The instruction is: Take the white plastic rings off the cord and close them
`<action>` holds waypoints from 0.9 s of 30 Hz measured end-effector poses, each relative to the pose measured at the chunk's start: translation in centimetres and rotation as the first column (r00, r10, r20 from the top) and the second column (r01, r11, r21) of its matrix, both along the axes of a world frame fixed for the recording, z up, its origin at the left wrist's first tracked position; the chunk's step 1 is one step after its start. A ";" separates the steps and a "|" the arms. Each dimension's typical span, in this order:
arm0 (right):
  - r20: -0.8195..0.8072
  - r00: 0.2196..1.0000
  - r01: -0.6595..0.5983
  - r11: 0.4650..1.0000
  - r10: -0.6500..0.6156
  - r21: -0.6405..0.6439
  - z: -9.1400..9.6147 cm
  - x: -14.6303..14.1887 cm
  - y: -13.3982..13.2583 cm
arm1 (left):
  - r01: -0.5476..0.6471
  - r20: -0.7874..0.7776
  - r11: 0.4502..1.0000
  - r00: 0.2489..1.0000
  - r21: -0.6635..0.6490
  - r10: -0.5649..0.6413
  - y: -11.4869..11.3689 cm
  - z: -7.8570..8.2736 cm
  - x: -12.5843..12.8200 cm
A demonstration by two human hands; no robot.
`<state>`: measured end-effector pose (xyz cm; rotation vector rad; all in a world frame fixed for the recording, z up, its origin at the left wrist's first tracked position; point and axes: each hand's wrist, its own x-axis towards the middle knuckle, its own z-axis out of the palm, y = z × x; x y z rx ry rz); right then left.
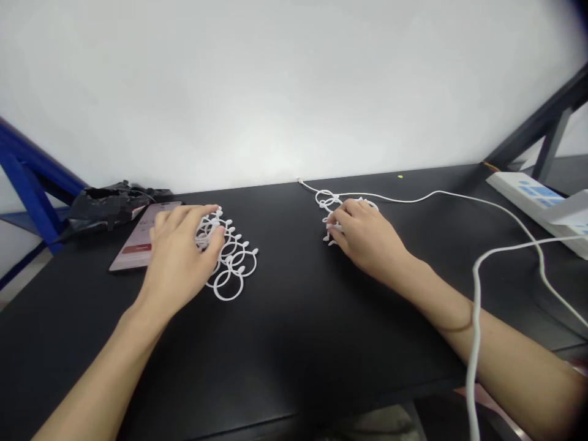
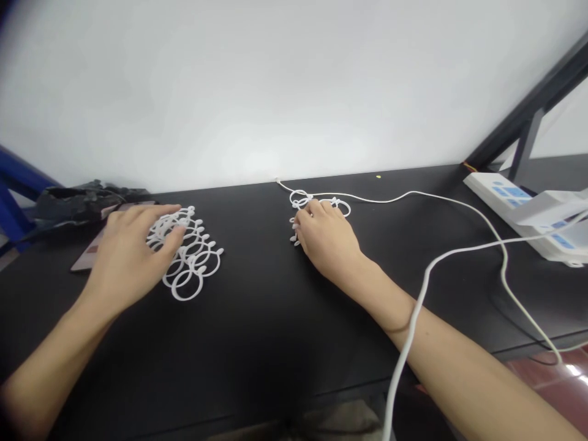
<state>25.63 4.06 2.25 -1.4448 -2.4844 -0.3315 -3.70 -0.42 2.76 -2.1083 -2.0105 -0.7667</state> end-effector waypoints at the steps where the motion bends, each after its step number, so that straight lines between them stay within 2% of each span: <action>1: -0.032 0.999 -0.010 1.000 0.011 0.025 0.0 0.0 0.0 | 0.031 -0.007 0.999 0.999 0.027 -0.031 -0.1 -0.1 0.3; 3: -0.135 0.990 -0.037 0.996 0.047 0.077 0.2 -0.2 0.0 | 0.104 -0.028 0.992 0.994 0.071 -0.102 -0.3 -0.4 1.1; 5: -0.293 0.948 -0.099 0.990 0.124 0.098 0.4 -0.6 -0.3 | 0.191 -0.052 0.977 0.981 0.092 -0.187 -0.6 -0.7 1.9; 8: -0.558 0.798 -0.268 0.963 0.229 0.012 0.8 -1.6 -1.4 | 0.320 -0.081 0.940 0.947 0.116 -0.312 -1.3 -1.0 3.2; 10: -0.708 0.680 -0.390 0.911 0.191 -0.130 0.9 -2.4 -2.4 | 0.388 -0.090 0.913 0.921 0.128 -0.379 -1.8 -1.2 4.0; 12: -0.831 0.551 -0.509 0.822 0.083 -0.255 0.8 -3.2 -3.3 | 0.453 -0.090 0.882 0.891 0.126 -0.445 -2.1 -1.3 4.7; 14: -0.880 0.474 -0.584 0.741 -0.019 -0.331 0.5 -3.7 -3.9 | 0.498 -0.090 0.857 0.867 0.131 -0.490 -2.3 -1.5 5.1; 16: -0.883 0.466 -0.610 0.700 -0.064 -0.372 0.1 -3.9 -4.1 | 0.510 -0.094 0.847 0.860 0.150 -0.501 -2.3 -1.6 5.3; 17: -0.878 0.474 -0.605 0.702 -0.063 -0.377 0.0 -3.9 -4.2 | 0.503 -0.097 0.849 0.864 0.159 -0.494 -2.2 -1.6 5.3; 19: -0.871 0.491 -0.568 0.753 -0.015 -0.333 -0.2 -3.8 -4.0 | 0.487 -0.104 0.857 0.873 0.168 -0.476 -2.2 -1.6 5.3; 22: -0.814 0.554 -0.520 0.836 0.174 -0.175 -0.2 -3.4 -3.8 | 0.466 -0.097 0.871 0.885 0.154 -0.456 -2.2 -1.3 5.2; 25: -0.686 0.628 -0.537 0.842 0.368 -0.040 0.2 -3.2 -3.6 | 0.459 -0.087 0.878 0.888 0.136 -0.451 -2.3 -1.1 5.2; 27: -0.640 0.647 -0.542 0.840 0.415 -0.004 0.4 -3.2 -3.6 | 0.460 -0.086 0.879 0.888 0.128 -0.452 -2.3 -1.0 5.1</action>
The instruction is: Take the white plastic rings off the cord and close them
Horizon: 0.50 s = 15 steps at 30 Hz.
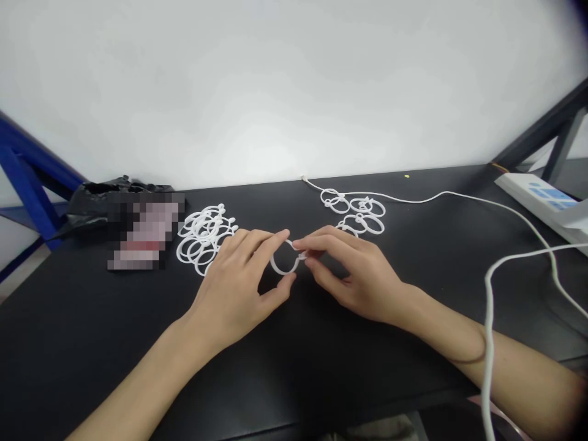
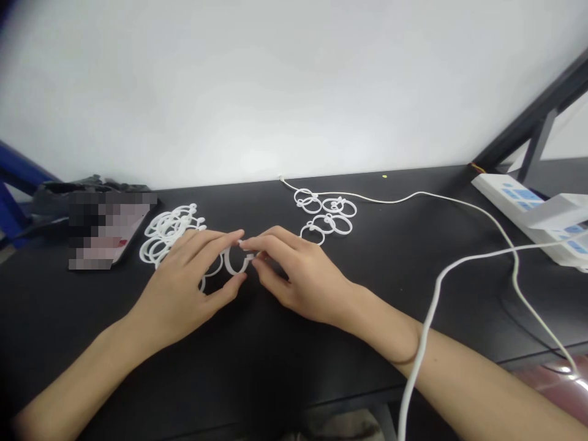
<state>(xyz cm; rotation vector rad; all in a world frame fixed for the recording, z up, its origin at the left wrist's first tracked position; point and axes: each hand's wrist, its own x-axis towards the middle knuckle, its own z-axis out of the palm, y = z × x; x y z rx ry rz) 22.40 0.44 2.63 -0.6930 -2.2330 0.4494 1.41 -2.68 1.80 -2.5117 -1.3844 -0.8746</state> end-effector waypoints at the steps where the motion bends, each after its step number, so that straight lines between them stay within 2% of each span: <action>1: 0.004 1.000 0.001 1.000 -0.001 0.010 0.0 0.0 0.0 | 0.002 -0.003 1.000 1.000 -0.008 -0.002 0.0 0.0 0.0; 8: 0.029 0.999 0.019 1.000 -0.019 -0.015 -0.1 0.0 0.0 | 0.051 0.011 0.998 0.999 -0.038 -0.050 -0.1 0.2 -0.2; 15: -0.045 0.998 0.043 0.998 -0.045 -0.054 0.1 -0.4 -0.1 | 0.069 0.035 0.997 0.997 -0.020 -0.068 -0.1 0.2 -0.3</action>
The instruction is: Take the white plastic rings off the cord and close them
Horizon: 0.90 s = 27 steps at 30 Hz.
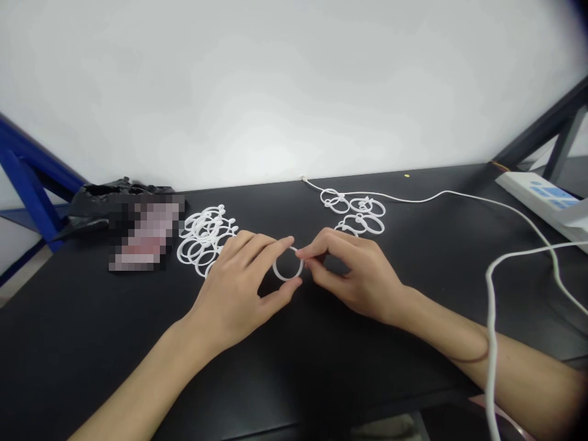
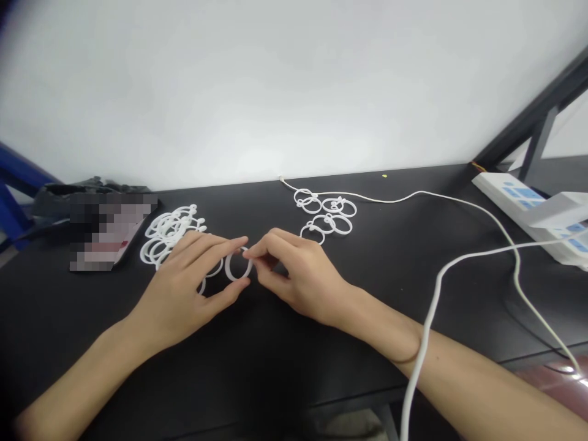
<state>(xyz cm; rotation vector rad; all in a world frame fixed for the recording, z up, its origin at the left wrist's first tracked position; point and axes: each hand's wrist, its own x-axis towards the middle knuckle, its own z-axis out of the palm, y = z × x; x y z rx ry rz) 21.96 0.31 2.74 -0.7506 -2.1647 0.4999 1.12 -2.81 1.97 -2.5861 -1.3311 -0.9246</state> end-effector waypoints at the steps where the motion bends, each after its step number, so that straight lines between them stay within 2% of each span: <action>1: 0.001 1.000 0.003 1.000 -0.003 0.007 0.0 -0.1 0.0 | 0.001 0.005 1.000 1.000 0.003 -0.001 0.0 0.1 0.0; 4: 0.026 1.000 0.007 1.000 -0.007 0.014 0.1 0.0 0.0 | -0.004 0.009 1.000 1.000 -0.005 0.004 0.1 0.2 -0.1; 7: 0.079 0.994 0.071 0.995 -0.076 0.070 0.2 0.6 0.4 | -0.113 -0.008 0.993 0.994 -0.024 0.113 0.5 0.4 -0.6; 10: 0.158 0.941 0.260 0.938 -0.299 0.228 0.6 1.8 1.6 | -0.311 -0.034 0.949 0.950 -0.045 0.309 1.3 0.3 -2.1; 13: 0.297 0.819 0.391 0.856 -0.491 0.338 1.0 3.0 2.8 | -0.457 -0.064 0.888 0.889 -0.049 0.454 2.2 0.1 -4.5; 15: 0.414 0.764 0.369 0.862 -0.494 0.347 1.1 3.5 3.4 | -0.512 -0.102 0.858 0.857 -0.051 0.505 2.7 0.0 -6.0; 20: 0.642 0.681 0.209 0.934 -0.351 0.290 0.9 3.7 3.4 | -0.562 -0.208 0.820 0.819 -0.106 0.534 2.9 -0.2 -7.6; 24: 0.678 0.656 0.150 0.938 -0.332 0.314 0.6 3.2 3.1 | -0.573 -0.218 0.809 0.813 -0.133 0.540 2.8 -0.2 -7.4; 27: 0.626 0.692 0.158 0.922 -0.360 0.355 0.6 2.9 3.0 | -0.560 -0.185 0.819 0.824 -0.126 0.535 2.7 0.0 -7.1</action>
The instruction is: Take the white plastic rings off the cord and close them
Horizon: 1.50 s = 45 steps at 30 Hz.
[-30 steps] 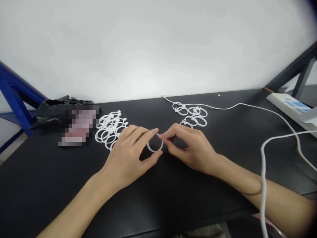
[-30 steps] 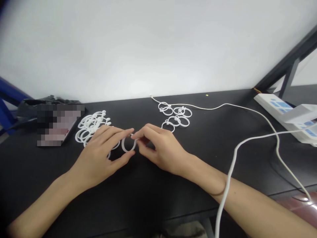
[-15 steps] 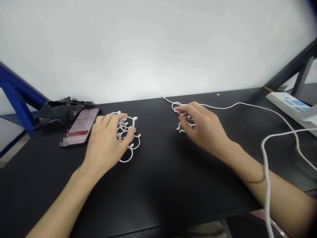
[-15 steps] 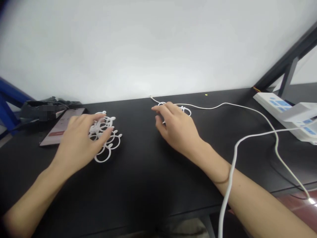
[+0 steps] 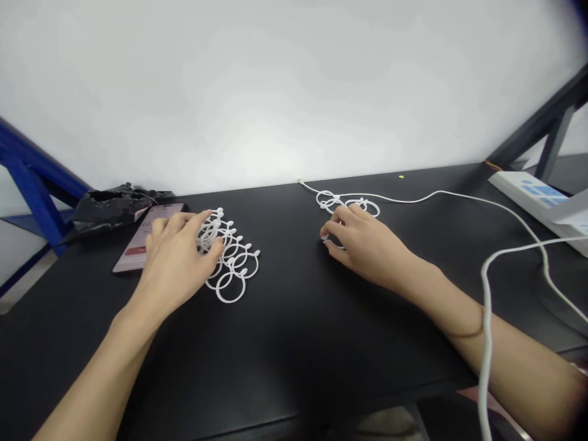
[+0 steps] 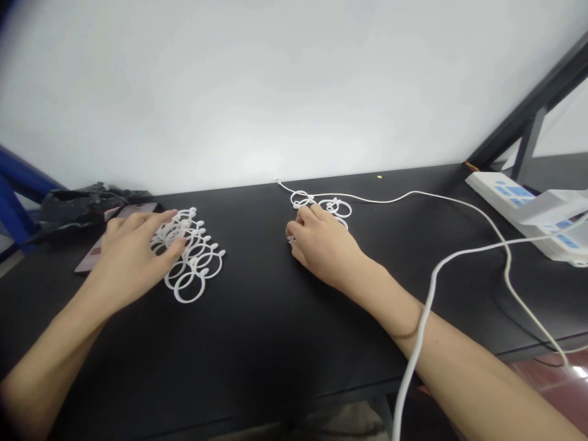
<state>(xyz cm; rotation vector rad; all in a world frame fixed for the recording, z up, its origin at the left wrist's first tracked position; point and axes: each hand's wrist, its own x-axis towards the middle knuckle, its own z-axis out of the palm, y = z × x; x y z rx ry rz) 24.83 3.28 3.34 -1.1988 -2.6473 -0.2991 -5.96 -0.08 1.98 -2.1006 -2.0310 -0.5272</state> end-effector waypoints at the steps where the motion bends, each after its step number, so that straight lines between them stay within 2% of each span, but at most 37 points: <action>1: -0.053 0.999 -0.001 1.000 0.002 0.027 0.1 -0.1 -0.1 | 0.007 0.018 1.000 1.000 0.021 -0.007 0.0 0.1 0.1; 5: -0.362 0.932 0.018 0.996 0.017 0.093 0.4 -0.6 -0.7 | 0.093 0.078 0.989 0.992 0.114 -0.102 -0.3 0.5 1.4; 8: -0.543 0.839 0.040 0.999 -0.017 0.031 0.5 -1.1 -1.4 | 0.218 0.068 0.963 0.971 0.159 -0.230 -0.9 0.6 3.1; 13: -0.652 0.752 -0.026 0.985 -0.094 -0.171 0.0 -2.0 -2.5 | 0.450 -0.002 0.861 0.886 0.235 -0.463 -2.2 0.2 6.5; 16: -0.683 0.719 -0.071 0.965 -0.125 -0.251 -0.3 -2.4 -3.0 | 0.506 0.011 0.823 0.850 0.259 -0.526 -2.6 -0.2 7.8; 20: -0.688 0.722 -0.139 0.958 -0.075 -0.250 -0.4 -2.3 -3.2 | 0.494 0.076 0.822 0.843 0.283 -0.533 -2.6 -0.2 8.3; 23: -0.688 0.723 -0.249 0.955 0.071 -0.164 -0.3 -2.1 -3.2 | 0.451 0.147 0.847 0.852 0.280 -0.503 -2.5 0.0 8.2; 26: -0.663 0.715 -0.385 0.917 0.222 -0.107 -0.3 -1.9 -3.2 | 0.412 0.202 0.873 0.861 0.260 -0.467 -2.5 0.2 8.0; 28: -0.647 0.713 -0.434 0.894 0.269 -0.106 -0.4 -1.9 -3.2 | 0.399 0.229 0.884 0.862 0.245 -0.453 -2.6 0.3 7.9; 32: -0.647 0.709 -0.455 0.883 0.280 -0.117 -0.7 -2.1 -3.2 | 0.408 0.241 0.882 0.855 0.237 -0.460 -2.5 0.3 7.9; 39: -0.691 0.677 -0.405 0.912 0.251 -0.066 -0.8 -2.2 -3.1 | 0.403 0.154 0.867 0.875 0.292 -0.458 -2.6 0.4 7.8; 45: -0.697 0.685 -0.396 0.911 0.212 -0.113 -0.2 -2.2 -3.3 | 0.310 0.119 0.879 0.920 0.363 -0.374 -3.0 1.9 6.3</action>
